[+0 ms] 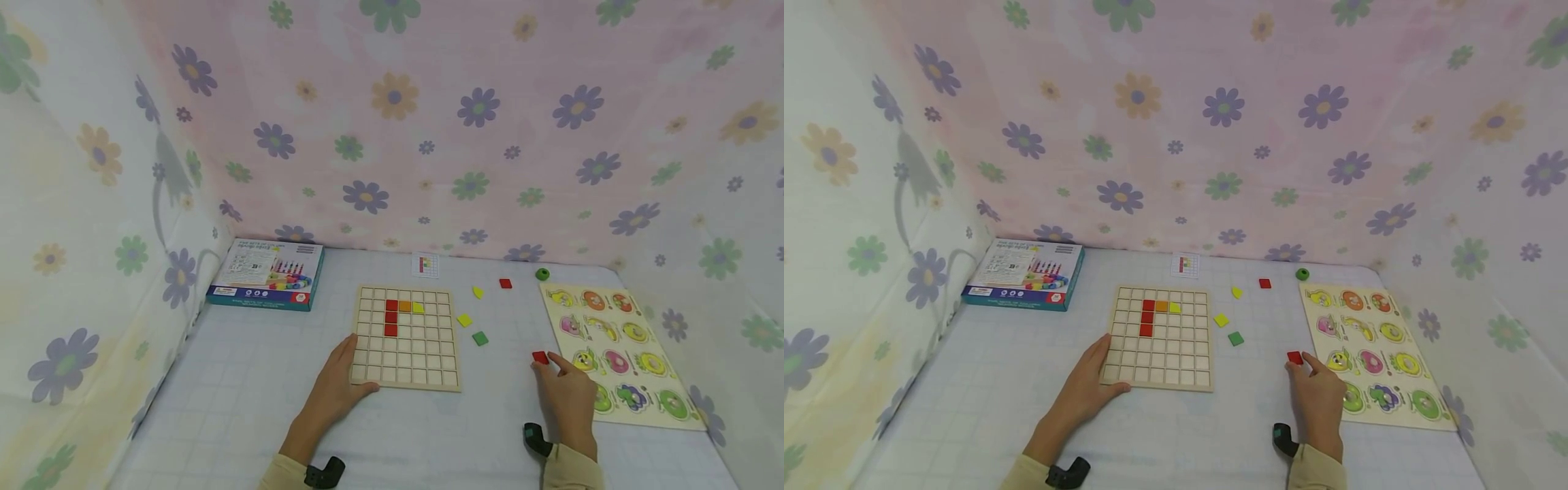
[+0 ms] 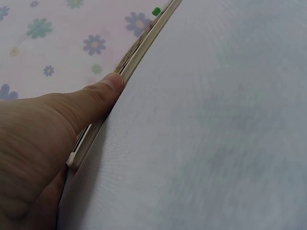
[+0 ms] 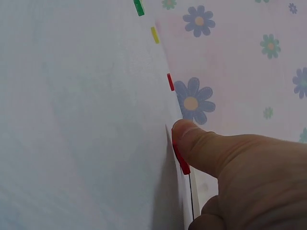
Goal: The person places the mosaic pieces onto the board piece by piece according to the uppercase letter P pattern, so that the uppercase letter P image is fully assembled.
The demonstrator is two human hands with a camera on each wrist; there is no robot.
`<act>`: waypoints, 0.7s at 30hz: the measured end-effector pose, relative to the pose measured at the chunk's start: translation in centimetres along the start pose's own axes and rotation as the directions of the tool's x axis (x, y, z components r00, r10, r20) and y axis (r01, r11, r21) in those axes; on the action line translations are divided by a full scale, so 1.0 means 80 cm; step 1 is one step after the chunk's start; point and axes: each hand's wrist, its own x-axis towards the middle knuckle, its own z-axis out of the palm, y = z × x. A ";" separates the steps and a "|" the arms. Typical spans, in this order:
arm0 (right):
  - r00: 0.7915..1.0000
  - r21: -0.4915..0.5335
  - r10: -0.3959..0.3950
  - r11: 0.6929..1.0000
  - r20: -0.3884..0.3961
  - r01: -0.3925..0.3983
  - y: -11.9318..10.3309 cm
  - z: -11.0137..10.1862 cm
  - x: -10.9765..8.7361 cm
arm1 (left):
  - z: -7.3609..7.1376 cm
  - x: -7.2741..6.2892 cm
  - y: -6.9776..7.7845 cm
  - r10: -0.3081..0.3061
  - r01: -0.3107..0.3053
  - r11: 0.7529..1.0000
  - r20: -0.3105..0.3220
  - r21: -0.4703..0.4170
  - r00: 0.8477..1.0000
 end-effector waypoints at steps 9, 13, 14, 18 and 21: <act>0.999 -0.007 0.028 1.000 0.027 -0.028 -0.003 0.001 -0.001 | 0.000 0.001 0.000 -0.006 0.006 1.000 0.006 -0.006 1.000; 0.998 -0.010 0.050 0.999 0.049 -0.049 -0.003 0.001 0.000 | 0.000 0.000 -0.001 -0.006 0.006 1.000 0.003 -0.003 1.000; 0.997 -0.010 0.056 0.998 0.056 -0.055 -0.003 0.002 0.001 | 0.000 0.000 -0.001 -0.006 0.006 1.000 0.003 -0.004 1.000; 0.995 -0.010 0.068 0.998 0.077 -0.068 -0.004 0.001 0.003 | 0.000 0.001 0.000 -0.010 0.010 1.000 0.003 -0.004 1.000; 0.994 -0.027 0.061 0.998 0.093 -0.058 -0.006 0.001 0.005 | 0.000 0.001 0.000 -0.011 0.011 1.000 0.003 -0.004 1.000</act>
